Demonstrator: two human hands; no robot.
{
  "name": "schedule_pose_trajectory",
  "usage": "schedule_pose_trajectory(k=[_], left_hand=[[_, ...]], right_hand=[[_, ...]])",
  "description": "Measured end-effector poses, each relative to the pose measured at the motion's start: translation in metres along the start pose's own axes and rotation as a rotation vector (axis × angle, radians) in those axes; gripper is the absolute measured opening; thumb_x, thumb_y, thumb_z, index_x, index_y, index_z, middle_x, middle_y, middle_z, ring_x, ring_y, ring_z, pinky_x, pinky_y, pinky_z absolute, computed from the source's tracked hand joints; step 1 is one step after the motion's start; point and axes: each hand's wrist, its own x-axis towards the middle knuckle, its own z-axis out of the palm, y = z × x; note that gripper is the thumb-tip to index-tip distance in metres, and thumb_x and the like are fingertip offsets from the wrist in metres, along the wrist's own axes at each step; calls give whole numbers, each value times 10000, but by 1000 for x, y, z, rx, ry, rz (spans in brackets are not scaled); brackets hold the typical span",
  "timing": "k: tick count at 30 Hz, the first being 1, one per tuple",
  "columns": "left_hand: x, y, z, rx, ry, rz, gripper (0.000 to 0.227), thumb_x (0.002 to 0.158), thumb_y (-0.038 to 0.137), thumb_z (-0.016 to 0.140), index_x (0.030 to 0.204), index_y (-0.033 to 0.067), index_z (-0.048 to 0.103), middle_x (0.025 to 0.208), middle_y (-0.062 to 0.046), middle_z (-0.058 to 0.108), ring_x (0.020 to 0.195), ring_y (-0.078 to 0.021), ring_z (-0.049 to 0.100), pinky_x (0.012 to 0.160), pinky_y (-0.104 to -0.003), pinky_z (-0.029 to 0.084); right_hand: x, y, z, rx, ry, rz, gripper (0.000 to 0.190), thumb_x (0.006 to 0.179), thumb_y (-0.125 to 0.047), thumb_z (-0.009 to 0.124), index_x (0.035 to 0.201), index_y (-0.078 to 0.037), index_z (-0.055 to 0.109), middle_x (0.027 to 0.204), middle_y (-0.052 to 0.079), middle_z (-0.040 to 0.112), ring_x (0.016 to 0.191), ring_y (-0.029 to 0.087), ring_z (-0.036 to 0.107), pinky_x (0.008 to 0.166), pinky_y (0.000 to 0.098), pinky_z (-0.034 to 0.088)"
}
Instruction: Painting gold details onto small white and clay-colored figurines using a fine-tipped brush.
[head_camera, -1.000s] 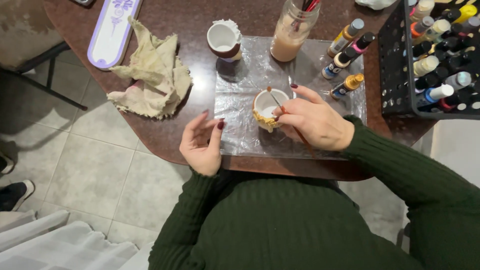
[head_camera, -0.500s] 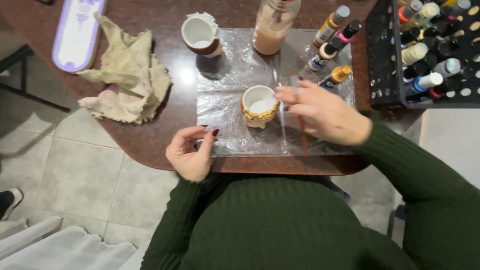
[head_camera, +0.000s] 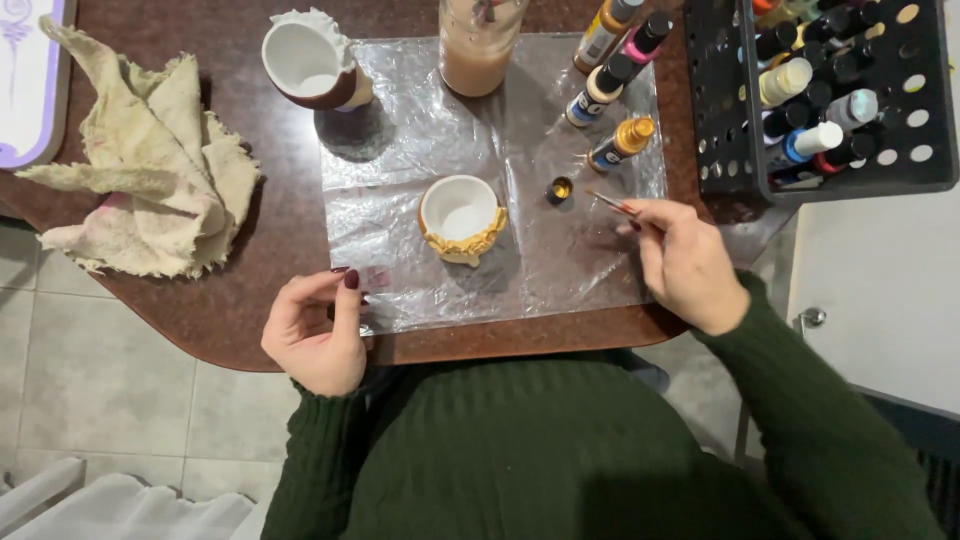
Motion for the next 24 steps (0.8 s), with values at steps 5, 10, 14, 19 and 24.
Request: schedule_pose_trajectory(k=[5, 10, 14, 19, 24], left_hand=[[0, 2, -3, 73, 9, -58, 72, 1009, -7, 720, 1065, -40, 690, 775, -11, 649, 651, -43, 571, 608, -190, 451], [-3, -5, -7, 57, 23, -99, 88, 1025, 44, 706, 1005, -41, 694, 733, -6, 646, 596, -37, 550, 556, -195, 429], [0, -6, -8, 31, -31, -31, 178, 1036, 46, 680, 875, -11, 629, 721, 3, 612, 594, -40, 519, 555, -206, 393], [4, 10, 0, 188, -40, 143, 278, 1045, -34, 663, 792, -5, 553, 671, -19, 549, 597, -60, 443, 563, -219, 339], [27, 61, 15, 386, -103, 313, 154, 893, -84, 764, 825, -18, 642, 762, -80, 607, 626, -149, 524, 591, -269, 392]], right_hand=[[21, -16, 17, -29, 147, 126, 263, 969, 135, 609, 1212, 47, 559, 1167, 172, 685, 1031, 330, 697, 882, 378, 565], [24, -20, 21, -137, 213, 75, 260, 903, 131, 642, 1138, 20, 638, 1103, 188, 664, 1004, 385, 649, 888, 423, 540], [22, -15, 22, -105, 262, 102, 252, 928, 140, 648, 1151, 22, 647, 1093, 183, 665, 991, 366, 651, 880, 410, 539], [15, -12, 18, 18, 235, 94, 267, 947, 155, 637, 1177, 21, 642, 1095, 177, 672, 996, 329, 666, 881, 382, 545], [16, -17, 13, -16, 277, 70, 273, 930, 153, 650, 1170, 25, 664, 1086, 176, 676, 1008, 330, 650, 847, 359, 533]])
